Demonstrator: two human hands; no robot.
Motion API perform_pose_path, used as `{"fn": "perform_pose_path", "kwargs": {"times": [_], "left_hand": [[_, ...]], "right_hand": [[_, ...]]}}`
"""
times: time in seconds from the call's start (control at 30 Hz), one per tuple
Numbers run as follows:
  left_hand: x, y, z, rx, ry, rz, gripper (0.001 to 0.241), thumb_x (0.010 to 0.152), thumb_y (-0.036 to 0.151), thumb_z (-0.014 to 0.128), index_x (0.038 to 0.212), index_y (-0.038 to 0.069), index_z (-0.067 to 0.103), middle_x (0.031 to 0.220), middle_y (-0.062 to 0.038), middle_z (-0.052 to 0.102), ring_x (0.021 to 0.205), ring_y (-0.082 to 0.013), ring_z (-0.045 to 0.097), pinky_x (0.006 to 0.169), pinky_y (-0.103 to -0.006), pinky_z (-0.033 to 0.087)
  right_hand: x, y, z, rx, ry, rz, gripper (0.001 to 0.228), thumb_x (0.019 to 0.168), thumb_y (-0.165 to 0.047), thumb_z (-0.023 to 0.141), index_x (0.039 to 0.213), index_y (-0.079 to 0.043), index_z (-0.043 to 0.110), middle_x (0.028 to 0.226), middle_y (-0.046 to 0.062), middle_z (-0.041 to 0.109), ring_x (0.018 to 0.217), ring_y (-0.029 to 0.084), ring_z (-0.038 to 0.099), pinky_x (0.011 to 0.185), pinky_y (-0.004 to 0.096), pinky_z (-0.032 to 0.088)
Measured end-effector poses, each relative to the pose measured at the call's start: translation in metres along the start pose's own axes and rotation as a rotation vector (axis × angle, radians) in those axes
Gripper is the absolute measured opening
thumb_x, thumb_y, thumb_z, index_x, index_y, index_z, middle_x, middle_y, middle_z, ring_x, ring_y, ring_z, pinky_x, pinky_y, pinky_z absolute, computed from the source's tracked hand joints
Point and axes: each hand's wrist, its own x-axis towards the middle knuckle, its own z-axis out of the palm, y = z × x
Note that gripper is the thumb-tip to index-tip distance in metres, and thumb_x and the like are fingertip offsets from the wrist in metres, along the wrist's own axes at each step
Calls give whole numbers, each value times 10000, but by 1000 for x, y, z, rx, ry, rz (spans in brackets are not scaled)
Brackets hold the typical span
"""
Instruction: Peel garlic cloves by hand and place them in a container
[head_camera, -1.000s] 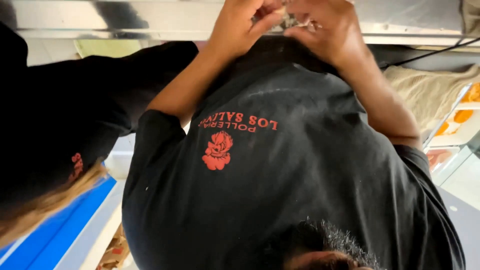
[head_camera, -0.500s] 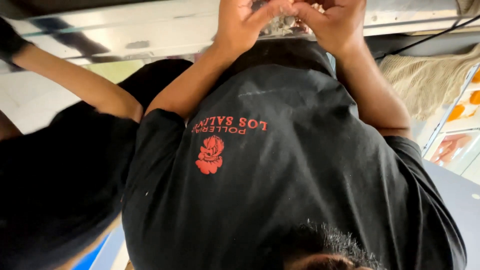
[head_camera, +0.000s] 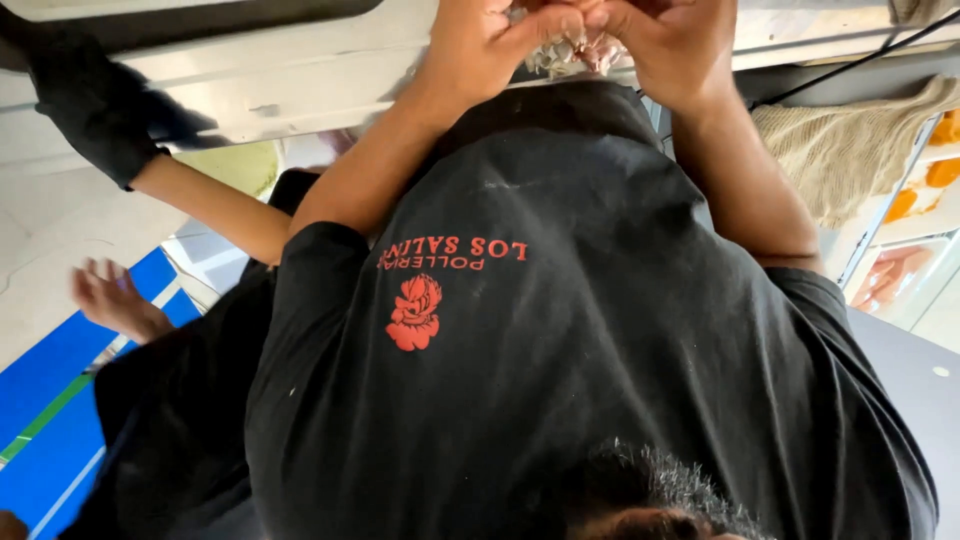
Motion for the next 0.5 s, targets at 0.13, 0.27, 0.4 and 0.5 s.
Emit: {"fn": "perform_pose_path", "kwargs": {"times": [0.13,0.27,0.4,0.5], "left_hand": [[-6,-27,17,-281,93,-87,139,1062,167,752,1091,47,689,1038,-56,729,977,-162,702,898,-320,597],[-1,-32,24,-322,140,-110,176,1049,181,738,1089,16,690,1033,-102,747,948,-177,714,857,-315,591],[12,-9,20,-283,190,-100,280,1098,281,613,991,25,649,872,-84,694,810,-169,679,794,-311,560],[9,-25,20,-291,186,-121,290,1097,287,616,1032,6,653,932,-95,703,783,-174,656,761,-313,546]], "right_hand": [[-1,-6,-4,-163,-1,-31,225,1194,-155,923,1074,-7,802,953,60,752,847,129,632,690,323,494],[0,-10,-3,-123,-34,-75,141,1178,-92,766,1092,-2,700,978,96,733,853,184,672,728,350,517],[9,1,-4,-351,-8,-201,181,1169,-34,774,1022,9,678,893,124,685,807,249,656,750,425,509],[14,-2,-5,-487,-55,-341,152,998,39,697,1146,7,708,1011,170,742,869,381,689,731,480,499]]}}
